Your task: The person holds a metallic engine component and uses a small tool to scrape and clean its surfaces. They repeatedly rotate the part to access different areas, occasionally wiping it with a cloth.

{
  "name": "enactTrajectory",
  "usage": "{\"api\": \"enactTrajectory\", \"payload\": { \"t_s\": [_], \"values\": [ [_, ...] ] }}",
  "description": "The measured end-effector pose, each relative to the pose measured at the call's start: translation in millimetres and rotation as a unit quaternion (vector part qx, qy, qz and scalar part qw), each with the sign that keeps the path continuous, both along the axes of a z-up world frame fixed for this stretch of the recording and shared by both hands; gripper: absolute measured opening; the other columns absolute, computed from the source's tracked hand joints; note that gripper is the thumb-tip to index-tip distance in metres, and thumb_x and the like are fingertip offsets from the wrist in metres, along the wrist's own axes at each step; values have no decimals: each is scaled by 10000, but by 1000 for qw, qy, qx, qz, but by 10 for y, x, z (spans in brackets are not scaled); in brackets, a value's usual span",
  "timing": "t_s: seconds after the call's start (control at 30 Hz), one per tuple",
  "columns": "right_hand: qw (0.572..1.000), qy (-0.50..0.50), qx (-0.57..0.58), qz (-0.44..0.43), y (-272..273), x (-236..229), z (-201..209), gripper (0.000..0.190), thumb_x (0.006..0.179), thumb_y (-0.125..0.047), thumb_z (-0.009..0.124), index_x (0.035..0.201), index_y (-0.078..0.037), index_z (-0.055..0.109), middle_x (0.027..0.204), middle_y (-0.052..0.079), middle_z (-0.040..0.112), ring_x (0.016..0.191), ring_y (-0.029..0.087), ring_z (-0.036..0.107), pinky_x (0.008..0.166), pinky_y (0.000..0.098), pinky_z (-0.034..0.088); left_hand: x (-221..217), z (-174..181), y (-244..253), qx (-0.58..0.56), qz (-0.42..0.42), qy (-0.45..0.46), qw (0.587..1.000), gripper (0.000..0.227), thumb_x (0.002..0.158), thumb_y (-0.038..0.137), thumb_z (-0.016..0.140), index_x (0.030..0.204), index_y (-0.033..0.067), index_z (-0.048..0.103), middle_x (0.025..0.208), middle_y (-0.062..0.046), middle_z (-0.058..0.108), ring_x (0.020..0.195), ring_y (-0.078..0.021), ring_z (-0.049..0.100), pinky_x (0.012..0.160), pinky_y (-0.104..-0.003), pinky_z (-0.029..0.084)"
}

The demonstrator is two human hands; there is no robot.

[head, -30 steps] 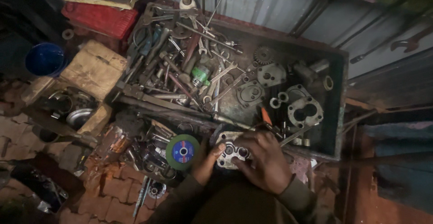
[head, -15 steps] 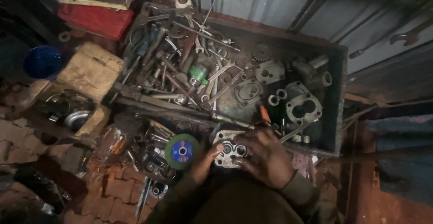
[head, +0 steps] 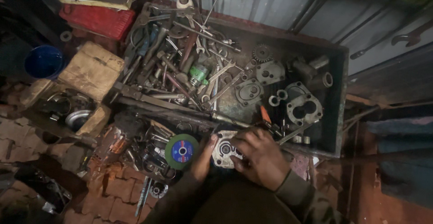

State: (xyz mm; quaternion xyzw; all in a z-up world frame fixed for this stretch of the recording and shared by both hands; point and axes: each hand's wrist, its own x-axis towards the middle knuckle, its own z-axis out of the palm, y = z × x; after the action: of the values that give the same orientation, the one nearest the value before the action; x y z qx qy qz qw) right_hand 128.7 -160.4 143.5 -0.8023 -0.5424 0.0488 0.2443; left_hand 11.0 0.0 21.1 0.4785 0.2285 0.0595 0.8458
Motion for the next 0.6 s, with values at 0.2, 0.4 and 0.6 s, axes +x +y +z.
{"api": "enactTrajectory", "payload": {
  "t_s": [0.2, 0.4, 0.6],
  "values": [
    [1000, 25, 12, 2, 11, 25, 44, 423, 780, -232, 778, 1160, -80, 673, 1168, 118, 626, 1057, 320, 572, 903, 463, 465, 102, 148, -86, 52, 50, 133, 988, 617, 960, 490, 580, 1348, 11, 608, 1274, -137, 685, 1139, -228, 629, 977, -346, 493],
    [991, 124, 40, -38, 40, 86, 96, 380, 782, -220, 776, 1120, -82, 672, 1132, 123, 621, 1073, 306, 583, 903, 434, 471, 156, 38, 11, 92, 6, 134, 987, 645, 984, 530, 544, 1350, 5, 616, 1326, -109, 656, 1218, -207, 588, 1046, -311, 439],
    [988, 126, 73, -51, 38, 110, -49, 408, 777, -200, 779, 1130, -49, 641, 1218, 169, 587, 1186, 358, 553, 998, 446, 446, 164, 46, 109, -95, -33, 57, 993, 679, 976, 543, 540, 1408, 21, 586, 1390, -85, 633, 1261, -192, 572, 1067, -322, 437]
  ]
}}
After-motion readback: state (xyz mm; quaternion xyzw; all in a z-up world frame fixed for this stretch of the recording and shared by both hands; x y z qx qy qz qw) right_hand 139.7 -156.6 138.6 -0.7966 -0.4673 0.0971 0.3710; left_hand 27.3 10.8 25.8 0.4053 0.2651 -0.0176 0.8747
